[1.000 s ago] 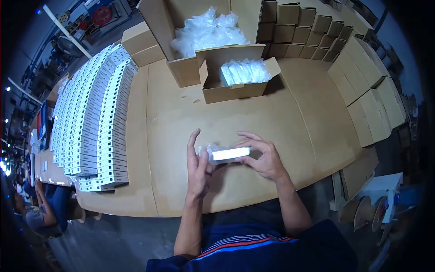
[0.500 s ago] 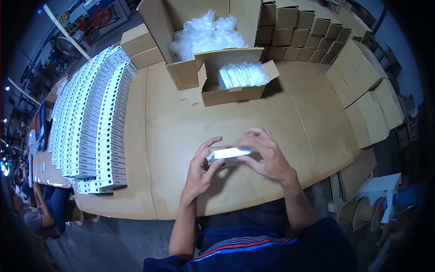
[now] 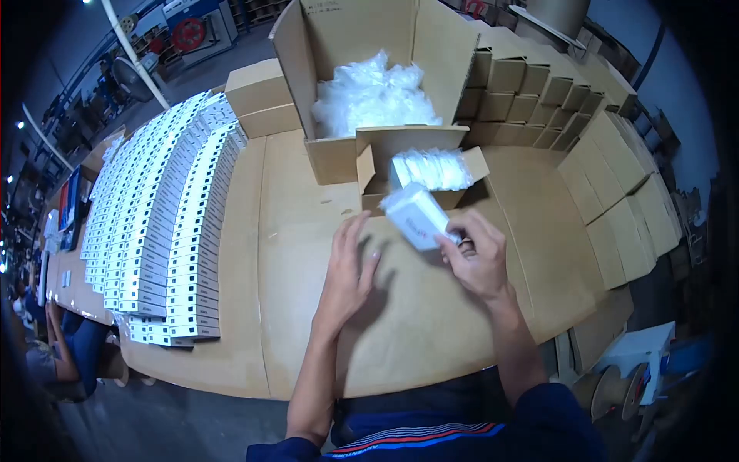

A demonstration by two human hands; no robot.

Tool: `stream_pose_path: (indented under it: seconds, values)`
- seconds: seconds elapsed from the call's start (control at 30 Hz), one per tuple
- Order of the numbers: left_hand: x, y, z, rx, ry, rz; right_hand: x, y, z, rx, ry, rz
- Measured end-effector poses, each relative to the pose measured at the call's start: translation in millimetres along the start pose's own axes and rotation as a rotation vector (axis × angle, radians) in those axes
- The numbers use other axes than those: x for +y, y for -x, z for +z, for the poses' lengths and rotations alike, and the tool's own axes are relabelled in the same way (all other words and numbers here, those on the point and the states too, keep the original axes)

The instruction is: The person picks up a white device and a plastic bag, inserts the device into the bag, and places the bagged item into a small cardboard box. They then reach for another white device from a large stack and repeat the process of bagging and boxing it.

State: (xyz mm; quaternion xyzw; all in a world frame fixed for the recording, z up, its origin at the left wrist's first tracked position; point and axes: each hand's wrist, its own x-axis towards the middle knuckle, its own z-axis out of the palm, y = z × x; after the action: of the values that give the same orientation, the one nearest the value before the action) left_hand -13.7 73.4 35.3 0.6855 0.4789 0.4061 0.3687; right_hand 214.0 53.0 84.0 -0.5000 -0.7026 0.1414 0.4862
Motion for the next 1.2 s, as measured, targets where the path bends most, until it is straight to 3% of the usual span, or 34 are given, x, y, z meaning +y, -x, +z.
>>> stream_pose_path:
  seconds: [0.07,0.23,0.53,1.0,1.2]
  values:
    - [-12,-17,4,-0.009,-0.309,0.121,6,-14,19,0.148,-0.043,0.02]
    - [-28,-45,15,0.071,-0.504,0.229,19,-44,58,0.269,0.028,0.009]
    - [-38,-48,13,0.093,-0.508,0.249,40,-63,95,0.21,0.233,-0.022]
    - [-42,-48,15,0.061,-0.53,0.186,39,-81,94,0.098,0.395,0.008]
    - [-38,-47,18,0.094,-0.557,0.185,49,-83,111,0.055,0.532,0.121]
